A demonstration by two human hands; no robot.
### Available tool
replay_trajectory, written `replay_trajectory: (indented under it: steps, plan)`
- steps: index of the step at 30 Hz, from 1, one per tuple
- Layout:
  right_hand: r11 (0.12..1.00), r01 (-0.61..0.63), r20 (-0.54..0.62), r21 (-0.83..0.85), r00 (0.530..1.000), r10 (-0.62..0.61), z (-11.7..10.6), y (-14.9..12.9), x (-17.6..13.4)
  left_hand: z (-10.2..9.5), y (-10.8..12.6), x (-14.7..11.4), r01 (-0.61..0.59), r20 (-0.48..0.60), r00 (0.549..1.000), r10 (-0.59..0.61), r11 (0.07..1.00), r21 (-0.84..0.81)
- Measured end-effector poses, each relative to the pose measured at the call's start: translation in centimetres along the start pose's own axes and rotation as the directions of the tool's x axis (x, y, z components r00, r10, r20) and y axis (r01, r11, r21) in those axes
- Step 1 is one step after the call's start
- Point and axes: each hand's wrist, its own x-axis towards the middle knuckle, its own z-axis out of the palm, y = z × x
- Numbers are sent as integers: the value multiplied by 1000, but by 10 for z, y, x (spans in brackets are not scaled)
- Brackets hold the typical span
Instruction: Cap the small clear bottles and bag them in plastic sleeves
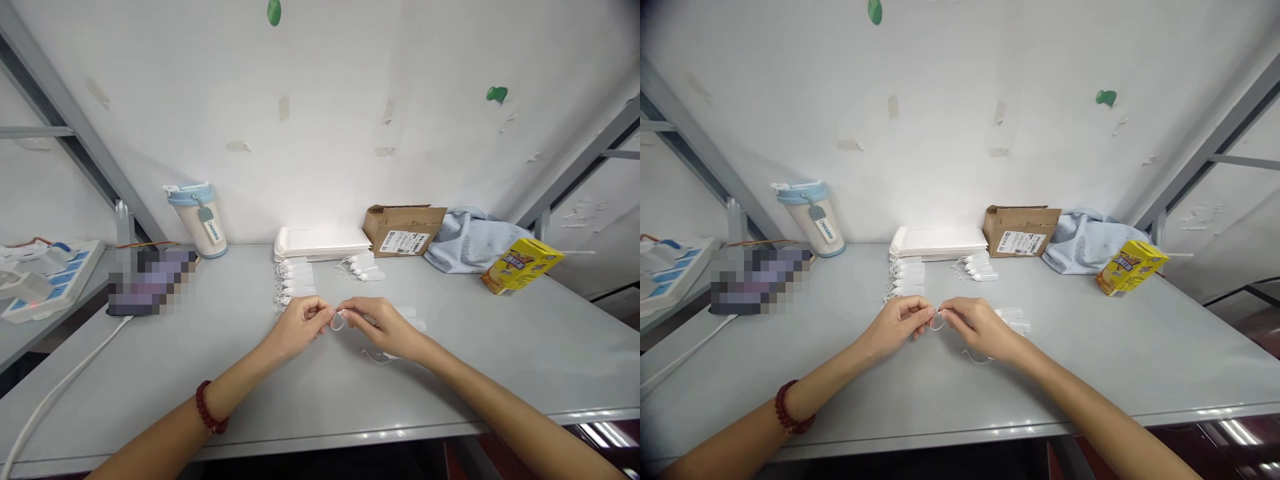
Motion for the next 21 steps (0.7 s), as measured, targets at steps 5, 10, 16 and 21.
replay_trajectory:
  steps: [5,10,16,21]
  plan:
    - [1000,13,4,-3,1000,-13,2,0,-2,1,0,-1,4,9,1000,-4,1000,-23]
    - [1000,3,2,-2,1000,-3,1,-2,-1,0,0,0,5,18,1000,-4,1000,-24]
    - [1000,26,-26,-2,999,-27,-3,-3,1,-3,6,1,10,1,1000,-10,1000,27]
    - [999,54,-1,2,999,-54,-1,-1,1,-3,6,2,7,8,1000,-7,999,43]
